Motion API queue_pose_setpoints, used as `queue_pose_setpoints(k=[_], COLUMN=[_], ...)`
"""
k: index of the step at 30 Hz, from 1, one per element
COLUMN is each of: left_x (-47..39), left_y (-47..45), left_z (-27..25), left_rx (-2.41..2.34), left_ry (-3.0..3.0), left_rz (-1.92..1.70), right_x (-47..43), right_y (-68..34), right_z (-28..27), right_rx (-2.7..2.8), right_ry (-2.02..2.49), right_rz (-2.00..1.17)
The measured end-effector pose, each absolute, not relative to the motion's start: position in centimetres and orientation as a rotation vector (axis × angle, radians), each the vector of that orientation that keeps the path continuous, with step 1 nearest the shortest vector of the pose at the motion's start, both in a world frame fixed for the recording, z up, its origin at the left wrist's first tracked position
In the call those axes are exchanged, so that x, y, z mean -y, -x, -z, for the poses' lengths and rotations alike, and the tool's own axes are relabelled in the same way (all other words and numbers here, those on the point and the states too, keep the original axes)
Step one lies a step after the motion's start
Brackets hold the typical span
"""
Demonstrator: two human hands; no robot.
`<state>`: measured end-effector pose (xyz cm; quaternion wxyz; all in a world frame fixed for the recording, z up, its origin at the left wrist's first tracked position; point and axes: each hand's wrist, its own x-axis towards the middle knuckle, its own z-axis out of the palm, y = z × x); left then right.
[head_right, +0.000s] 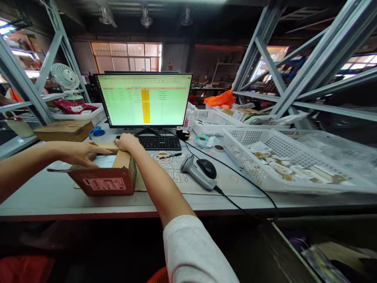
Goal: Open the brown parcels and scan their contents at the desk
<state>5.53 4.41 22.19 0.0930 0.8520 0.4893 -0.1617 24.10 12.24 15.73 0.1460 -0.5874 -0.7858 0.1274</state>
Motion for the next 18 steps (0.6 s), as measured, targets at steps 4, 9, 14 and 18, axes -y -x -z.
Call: queue_pose_setpoints(k=[4,9,14,18], left_x=[-1.7,0.1,2.6,8.0], left_y=[-6.4,-7.9,-7.1,-3.2], left_z=[-21.3,-21.1,-22.8,-21.6], left_rx=[-1.439,-1.519,-1.516,-1.680], left_ry=[-2.766,-2.806,-2.922,-2.870], left_rz=[0.519,0.548,0.430,-0.140], right_x=[-11.0,-9.8,-6.1,2.1], right_y=[-23.3,-23.0,-27.8,-33.4], right_z=[-15.7,-15.8,-15.2,-11.3], right_rx=[2.270,2.141,1.625,1.362], right_ry=[1.575,1.413,1.039,0.588], right_rz=[-0.335,-0.278,-0.489,-0.851])
